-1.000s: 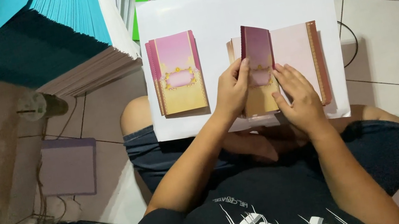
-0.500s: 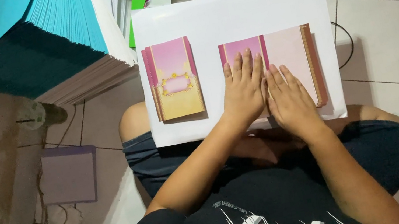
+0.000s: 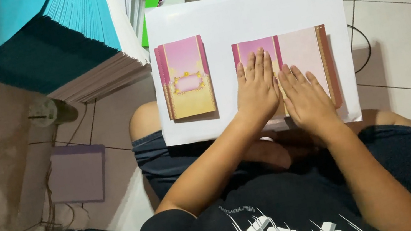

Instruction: The person sits on the floor and folds small pink and gold paper cards in half by hand. They repeatedly pick up a card, fold it, and place it into a growing stack on a white surface.

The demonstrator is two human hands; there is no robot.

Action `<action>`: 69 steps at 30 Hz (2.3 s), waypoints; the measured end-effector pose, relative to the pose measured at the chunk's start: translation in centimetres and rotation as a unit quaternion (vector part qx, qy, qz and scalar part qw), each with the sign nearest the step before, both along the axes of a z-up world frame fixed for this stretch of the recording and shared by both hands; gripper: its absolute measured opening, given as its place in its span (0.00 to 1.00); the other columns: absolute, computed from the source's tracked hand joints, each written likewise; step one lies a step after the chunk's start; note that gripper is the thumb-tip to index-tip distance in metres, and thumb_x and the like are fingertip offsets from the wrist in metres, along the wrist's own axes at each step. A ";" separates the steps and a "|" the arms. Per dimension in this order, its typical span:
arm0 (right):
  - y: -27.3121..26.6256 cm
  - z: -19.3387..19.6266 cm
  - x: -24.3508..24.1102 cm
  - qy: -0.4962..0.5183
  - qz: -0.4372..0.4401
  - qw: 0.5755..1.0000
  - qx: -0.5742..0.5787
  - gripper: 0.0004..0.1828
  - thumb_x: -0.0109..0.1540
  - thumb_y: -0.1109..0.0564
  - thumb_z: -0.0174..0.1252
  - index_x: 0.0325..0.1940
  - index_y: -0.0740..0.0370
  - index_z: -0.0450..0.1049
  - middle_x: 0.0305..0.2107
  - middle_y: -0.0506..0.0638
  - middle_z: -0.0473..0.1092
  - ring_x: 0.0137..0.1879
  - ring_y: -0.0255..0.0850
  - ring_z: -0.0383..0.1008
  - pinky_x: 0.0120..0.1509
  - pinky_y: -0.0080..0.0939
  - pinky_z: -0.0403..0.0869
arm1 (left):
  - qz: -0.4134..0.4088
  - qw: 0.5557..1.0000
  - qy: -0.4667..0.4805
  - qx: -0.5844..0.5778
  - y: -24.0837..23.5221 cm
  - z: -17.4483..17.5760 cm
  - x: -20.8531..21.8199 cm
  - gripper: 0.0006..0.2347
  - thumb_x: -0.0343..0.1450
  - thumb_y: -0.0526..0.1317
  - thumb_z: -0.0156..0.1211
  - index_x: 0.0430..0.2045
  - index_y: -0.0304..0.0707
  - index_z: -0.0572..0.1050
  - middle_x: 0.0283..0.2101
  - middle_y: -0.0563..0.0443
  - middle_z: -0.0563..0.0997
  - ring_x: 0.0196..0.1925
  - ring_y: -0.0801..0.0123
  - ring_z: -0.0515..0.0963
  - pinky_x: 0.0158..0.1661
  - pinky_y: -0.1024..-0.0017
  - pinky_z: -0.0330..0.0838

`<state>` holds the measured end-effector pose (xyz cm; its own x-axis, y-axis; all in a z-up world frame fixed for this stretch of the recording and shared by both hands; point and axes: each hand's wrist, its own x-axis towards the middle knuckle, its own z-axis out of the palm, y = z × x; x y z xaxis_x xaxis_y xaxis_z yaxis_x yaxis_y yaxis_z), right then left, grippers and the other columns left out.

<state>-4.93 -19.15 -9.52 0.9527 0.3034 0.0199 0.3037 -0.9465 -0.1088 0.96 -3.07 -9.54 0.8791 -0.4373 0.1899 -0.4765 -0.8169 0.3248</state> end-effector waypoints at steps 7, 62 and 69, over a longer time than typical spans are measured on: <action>-0.4 1.6 -2.0 0.056 -0.014 0.994 0.097 0.37 0.70 0.47 0.36 0.83 0.54 0.40 0.79 0.52 0.38 0.82 0.50 0.38 0.80 0.55 0.39 | -0.061 0.998 -0.015 -0.002 1.3 1.5 -1.7 0.25 0.75 0.41 0.45 0.69 0.30 0.58 0.73 0.34 0.61 0.76 0.43 0.58 0.72 0.44 0.46; 0.3 4.1 -2.9 -0.035 -0.320 0.933 0.164 0.39 0.62 0.45 0.68 0.69 0.72 0.67 0.50 0.59 0.60 0.59 0.61 0.65 0.60 0.59 0.69 | -0.086 0.995 0.015 -0.056 2.7 4.0 -2.9 0.27 0.76 0.50 0.44 0.69 0.36 0.62 0.74 0.31 0.58 0.78 0.42 0.53 0.73 0.42 0.39; 1.1 8.0 -3.5 -0.178 -0.255 0.906 0.287 0.19 0.65 0.71 0.63 0.61 0.74 0.76 0.38 0.63 0.67 0.45 0.67 0.73 0.44 0.54 0.73 | -0.082 0.994 -0.015 -0.077 2.5 1.9 -2.6 0.23 0.74 0.39 0.46 0.65 0.26 0.64 0.71 0.29 0.62 0.76 0.45 0.59 0.73 0.44 0.44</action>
